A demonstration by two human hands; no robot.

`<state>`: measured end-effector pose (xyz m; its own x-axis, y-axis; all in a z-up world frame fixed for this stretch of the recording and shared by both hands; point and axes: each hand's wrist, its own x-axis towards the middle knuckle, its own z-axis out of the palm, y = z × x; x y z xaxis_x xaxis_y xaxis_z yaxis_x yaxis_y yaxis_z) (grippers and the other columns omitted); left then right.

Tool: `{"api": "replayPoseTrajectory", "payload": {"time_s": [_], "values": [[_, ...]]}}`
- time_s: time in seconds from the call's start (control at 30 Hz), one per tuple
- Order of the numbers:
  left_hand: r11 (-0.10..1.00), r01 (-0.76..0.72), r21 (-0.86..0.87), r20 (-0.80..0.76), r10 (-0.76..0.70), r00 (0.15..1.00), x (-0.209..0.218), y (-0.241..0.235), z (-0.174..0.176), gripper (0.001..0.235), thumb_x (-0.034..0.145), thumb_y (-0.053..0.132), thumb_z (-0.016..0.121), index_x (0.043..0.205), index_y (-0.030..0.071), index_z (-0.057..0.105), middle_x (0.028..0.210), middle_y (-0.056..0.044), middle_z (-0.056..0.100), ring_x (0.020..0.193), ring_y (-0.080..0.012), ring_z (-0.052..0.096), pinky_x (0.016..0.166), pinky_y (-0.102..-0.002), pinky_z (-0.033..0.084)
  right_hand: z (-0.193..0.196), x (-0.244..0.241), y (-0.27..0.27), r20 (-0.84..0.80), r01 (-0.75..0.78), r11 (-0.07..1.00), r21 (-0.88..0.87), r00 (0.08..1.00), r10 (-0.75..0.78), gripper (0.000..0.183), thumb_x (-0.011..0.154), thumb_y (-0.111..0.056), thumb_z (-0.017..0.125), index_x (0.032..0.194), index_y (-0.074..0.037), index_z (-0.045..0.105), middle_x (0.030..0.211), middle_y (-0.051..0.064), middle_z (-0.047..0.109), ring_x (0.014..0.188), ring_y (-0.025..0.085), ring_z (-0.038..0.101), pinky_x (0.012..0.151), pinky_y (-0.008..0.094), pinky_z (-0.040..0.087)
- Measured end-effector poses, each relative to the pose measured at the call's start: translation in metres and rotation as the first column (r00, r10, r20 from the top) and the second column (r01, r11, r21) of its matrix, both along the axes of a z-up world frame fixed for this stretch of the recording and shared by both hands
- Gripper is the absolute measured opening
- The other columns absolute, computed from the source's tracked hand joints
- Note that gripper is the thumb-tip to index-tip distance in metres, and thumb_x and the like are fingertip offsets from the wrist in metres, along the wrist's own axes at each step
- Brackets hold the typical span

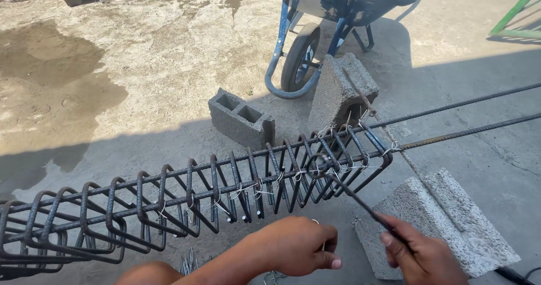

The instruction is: Tying steel rebars together using wire ties and a manual twisting tool to create a reinforcement cage.

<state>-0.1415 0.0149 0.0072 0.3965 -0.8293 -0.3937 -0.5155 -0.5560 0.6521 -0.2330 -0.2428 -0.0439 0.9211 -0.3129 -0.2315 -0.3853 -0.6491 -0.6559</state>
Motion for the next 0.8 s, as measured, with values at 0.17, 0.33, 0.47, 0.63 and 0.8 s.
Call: {"api": "replayPoseTrajectory", "payload": {"time_s": [0.17,0.33,0.47,0.63,0.8], "values": [[0.985,-0.171,0.032,0.243,0.158,0.957,0.045,0.026,0.002,0.028,0.099,0.040,0.063,0.105,0.013,0.070,0.090,-0.005,0.076,0.081,-0.0244,0.073,0.082,-0.042,0.053,-0.046,0.021,-0.169,0.275,-0.029,0.851,0.524,0.952,-0.136,0.059,0.112,-0.037,0.042,0.114,0.016,0.067,0.058,0.028,0.065,0.035,0.016,0.041,0.032,0.033,0.030],[0.934,-0.357,-0.002,0.210,0.350,0.913,0.068,0.035,0.015,0.024,0.100,0.035,0.062,0.111,0.015,0.069,0.094,-0.004,0.075,0.081,-0.0215,0.071,0.076,-0.040,0.054,-0.001,0.015,-0.026,0.080,0.019,0.810,-0.586,0.996,0.035,0.048,0.104,-0.030,0.047,0.151,-0.028,0.054,0.056,0.010,0.076,0.035,0.024,0.065,0.044,0.041,0.047],[0.933,-0.360,0.001,0.372,0.333,0.867,0.078,0.040,0.017,0.025,0.099,0.036,0.064,0.113,0.015,0.070,0.092,-0.005,0.076,0.077,-0.0216,0.072,0.075,-0.039,0.056,-0.094,0.018,-0.129,0.096,0.150,-0.055,-0.987,0.829,0.551,0.023,0.104,-0.006,0.070,0.123,0.006,0.068,0.078,0.015,0.075,0.051,0.020,0.063,0.060,0.030,0.051],[0.930,-0.352,-0.109,0.380,0.366,0.850,0.068,0.048,0.018,0.022,0.098,0.033,0.064,0.112,0.016,0.070,0.092,-0.003,0.078,0.079,-0.0223,0.074,0.076,-0.041,0.056,-0.014,0.004,-0.021,0.108,-0.011,0.557,-0.831,0.978,0.180,0.042,0.107,-0.034,0.050,0.147,-0.032,0.061,0.053,0.006,0.070,0.037,0.025,0.059,0.046,0.040,0.047],[0.933,-0.357,-0.044,0.411,0.343,0.845,0.077,0.057,0.013,0.024,0.098,0.036,0.066,0.108,0.014,0.070,0.091,-0.007,0.078,0.076,-0.0259,0.075,0.073,-0.042,0.057,-0.030,-0.020,-0.029,0.791,0.159,0.958,-0.239,0.604,0.097,0.023,0.128,-0.008,0.038,0.147,0.001,0.048,0.063,0.012,0.046,0.049,0.018,0.038,0.058,0.035,0.032]]}}
